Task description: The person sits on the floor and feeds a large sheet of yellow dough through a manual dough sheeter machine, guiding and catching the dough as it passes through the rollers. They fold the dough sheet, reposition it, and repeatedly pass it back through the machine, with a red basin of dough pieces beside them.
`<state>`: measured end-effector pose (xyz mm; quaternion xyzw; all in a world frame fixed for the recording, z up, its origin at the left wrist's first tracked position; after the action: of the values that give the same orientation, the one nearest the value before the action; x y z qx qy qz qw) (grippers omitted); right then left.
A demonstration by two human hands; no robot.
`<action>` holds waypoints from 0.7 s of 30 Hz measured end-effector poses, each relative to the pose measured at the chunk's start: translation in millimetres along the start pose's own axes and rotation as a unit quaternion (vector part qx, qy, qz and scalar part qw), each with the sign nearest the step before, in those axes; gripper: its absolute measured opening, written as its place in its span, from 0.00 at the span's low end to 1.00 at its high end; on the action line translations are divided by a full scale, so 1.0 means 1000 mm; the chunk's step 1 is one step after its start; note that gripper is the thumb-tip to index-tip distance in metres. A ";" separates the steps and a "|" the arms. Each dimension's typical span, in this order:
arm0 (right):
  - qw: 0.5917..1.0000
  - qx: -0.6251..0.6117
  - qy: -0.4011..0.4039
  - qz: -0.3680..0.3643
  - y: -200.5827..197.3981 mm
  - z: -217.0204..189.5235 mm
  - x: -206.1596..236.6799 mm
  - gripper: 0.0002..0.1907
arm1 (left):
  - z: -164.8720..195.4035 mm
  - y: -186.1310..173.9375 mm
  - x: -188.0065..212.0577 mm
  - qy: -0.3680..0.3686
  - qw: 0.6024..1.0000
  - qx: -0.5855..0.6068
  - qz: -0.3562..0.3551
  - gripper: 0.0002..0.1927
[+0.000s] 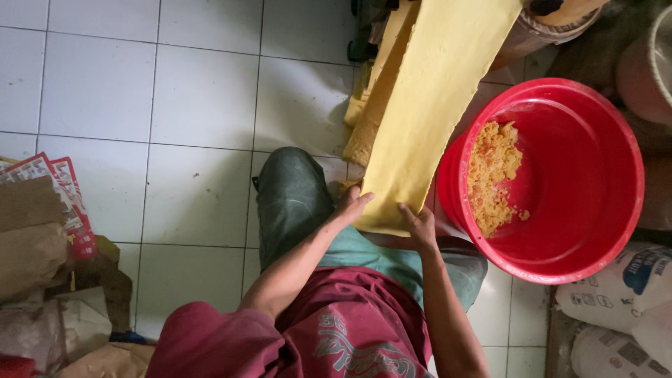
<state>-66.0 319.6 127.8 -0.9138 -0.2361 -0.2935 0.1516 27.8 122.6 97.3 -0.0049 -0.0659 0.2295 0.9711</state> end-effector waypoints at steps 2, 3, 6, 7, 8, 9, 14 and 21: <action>0.995 0.070 -0.002 0.068 -0.001 -0.001 -0.012 0.17 | 0.005 -0.002 -0.005 0.010 0.998 -0.057 0.038 0.24; 0.993 0.063 -0.047 0.083 -0.002 -0.005 -0.018 0.19 | 0.007 -0.004 -0.010 0.030 0.995 -0.068 0.070 0.28; 0.984 0.033 -0.132 0.116 -0.004 -0.024 -0.038 0.25 | 0.006 -0.013 -0.034 0.031 0.976 -0.010 0.214 0.26; 0.983 0.014 -0.137 0.118 -0.004 -0.030 -0.046 0.25 | 0.003 -0.018 -0.044 0.021 0.963 0.023 0.268 0.23; 0.983 0.002 -0.137 0.121 -0.005 -0.036 -0.054 0.25 | 0.000 -0.024 -0.054 0.034 0.958 0.032 0.281 0.23; 0.984 -0.003 -0.128 0.122 -0.005 -0.042 -0.063 0.25 | -0.003 -0.032 -0.065 0.047 0.953 0.041 0.295 0.23; 0.989 -0.017 -0.062 0.136 -0.001 -0.055 -0.111 0.27 | -0.025 -0.061 -0.105 0.024 0.968 0.021 0.248 0.22; 0.992 -0.032 0.048 0.112 0.016 -0.061 -0.173 0.29 | -0.048 -0.049 -0.162 -0.048 0.967 0.133 0.212 0.16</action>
<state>-209.9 221.4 67.8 -0.9240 -0.1151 -0.3254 0.1648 -87.9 6.9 31.2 0.1209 -0.0786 0.4369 0.8879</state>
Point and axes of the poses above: each hand's wrist, its own x-axis away from the middle knuckle, its own y-axis out of the palm, z = x × y, the point moved 1 cm from there along -x, towards the middle knuckle, and after that the axes turned 12 degrees about y, right-handed, at the moved point
